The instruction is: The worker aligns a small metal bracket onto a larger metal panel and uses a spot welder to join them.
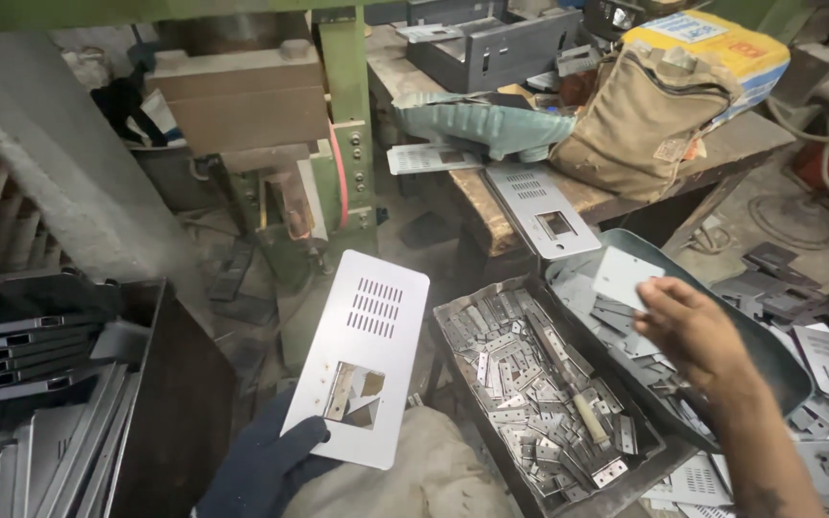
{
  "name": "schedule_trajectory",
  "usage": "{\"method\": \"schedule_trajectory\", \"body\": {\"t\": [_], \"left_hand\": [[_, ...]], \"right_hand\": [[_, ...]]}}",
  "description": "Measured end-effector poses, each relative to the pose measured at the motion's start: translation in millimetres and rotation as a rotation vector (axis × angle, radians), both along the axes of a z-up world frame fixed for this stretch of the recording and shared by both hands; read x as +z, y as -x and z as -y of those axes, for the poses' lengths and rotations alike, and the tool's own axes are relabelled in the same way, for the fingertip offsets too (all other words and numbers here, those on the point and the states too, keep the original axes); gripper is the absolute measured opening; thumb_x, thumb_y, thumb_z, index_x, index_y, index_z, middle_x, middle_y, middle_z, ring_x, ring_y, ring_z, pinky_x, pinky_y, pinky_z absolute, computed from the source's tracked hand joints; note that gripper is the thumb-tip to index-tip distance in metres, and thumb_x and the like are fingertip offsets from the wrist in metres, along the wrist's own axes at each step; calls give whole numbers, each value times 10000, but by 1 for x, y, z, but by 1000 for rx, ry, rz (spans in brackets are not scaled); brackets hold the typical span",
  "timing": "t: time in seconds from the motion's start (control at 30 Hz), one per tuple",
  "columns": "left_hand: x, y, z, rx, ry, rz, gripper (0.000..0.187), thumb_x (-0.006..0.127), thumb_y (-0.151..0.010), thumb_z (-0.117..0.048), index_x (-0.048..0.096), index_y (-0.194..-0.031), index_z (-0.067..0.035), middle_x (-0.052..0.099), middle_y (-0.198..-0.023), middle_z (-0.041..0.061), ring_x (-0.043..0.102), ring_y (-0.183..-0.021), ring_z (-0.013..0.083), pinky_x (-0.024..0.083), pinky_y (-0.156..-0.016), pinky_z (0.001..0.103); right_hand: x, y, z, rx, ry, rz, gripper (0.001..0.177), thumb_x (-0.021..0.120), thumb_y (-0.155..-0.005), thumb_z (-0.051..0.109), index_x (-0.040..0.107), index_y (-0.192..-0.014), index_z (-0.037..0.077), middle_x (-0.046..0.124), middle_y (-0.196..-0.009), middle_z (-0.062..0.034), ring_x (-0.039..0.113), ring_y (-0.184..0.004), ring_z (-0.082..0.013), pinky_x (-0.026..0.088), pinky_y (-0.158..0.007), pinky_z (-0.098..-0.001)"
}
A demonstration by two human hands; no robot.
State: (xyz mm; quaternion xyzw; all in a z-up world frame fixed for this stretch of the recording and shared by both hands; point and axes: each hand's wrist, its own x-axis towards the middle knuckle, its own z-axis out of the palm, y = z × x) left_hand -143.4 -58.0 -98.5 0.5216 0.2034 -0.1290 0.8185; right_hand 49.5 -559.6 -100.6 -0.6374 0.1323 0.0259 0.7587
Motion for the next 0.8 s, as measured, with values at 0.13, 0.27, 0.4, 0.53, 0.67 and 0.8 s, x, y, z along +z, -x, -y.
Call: {"method": "schedule_trajectory", "body": {"t": [0.13, 0.27, 0.4, 0.53, 0.67, 0.8], "left_hand": [[3, 10, -3, 14, 70, 100, 480, 597, -889, -86, 577, -1362, -2, 714, -1223, 165, 727, -1101, 274, 608, -903, 425], [20, 9, -2, 16, 160, 118, 475, 615, -873, -92, 576, -1342, -31, 698, -1213, 160, 723, -1098, 291, 618, -887, 436], [-8, 7, -15, 3, 237, 178, 478, 631, -923, -93, 560, -1384, 14, 647, -1112, 147, 701, -1082, 300, 636, -898, 437], [-5, 10, -20, -8, 250, 241, 510, 622, -917, -73, 531, -1415, -15, 651, -1108, 103, 691, -1068, 247, 622, -918, 415], [-13, 15, -25, -16, 346, 298, 525, 596, -930, -52, 501, -1445, -19, 646, -1145, 111, 690, -1075, 247, 621, -952, 425], [-8, 19, -26, 6, 380, 275, 487, 555, -961, -74, 494, -1441, -10, 660, -1222, 117, 687, -1117, 255, 607, -961, 416]], "right_hand": [[12, 21, -76, 134, -274, 102, 259, 722, -882, 62, 623, -1105, 148, 638, -980, -24, 666, -944, -189, 577, -863, -322], [30, 51, -170, 480, -392, 239, 399, 736, -852, -47, 643, -1177, 165, 638, -1098, -91, 677, -1057, -275, 593, -893, -453], [28, 75, -245, 703, 153, 717, 350, 525, -639, -176, 650, -835, 86, 624, -1386, -109, 563, -1366, -326, 474, -1068, -455], [29, 94, -300, 749, 307, 813, 326, 609, -609, -199, 664, -761, 84, 530, -1479, -121, 340, -1524, -365, 272, -1205, -487], [14, 100, -321, 613, 766, 1002, 384, 545, -565, -177, 633, -802, 112, 526, -1463, -130, 264, -1530, -432, 211, -1222, -548], [12, 101, -327, 594, 1006, 1106, 471, 555, -525, -142, 658, -878, 153, 511, -1461, -128, 294, -1487, -451, 213, -1214, -591]]}}
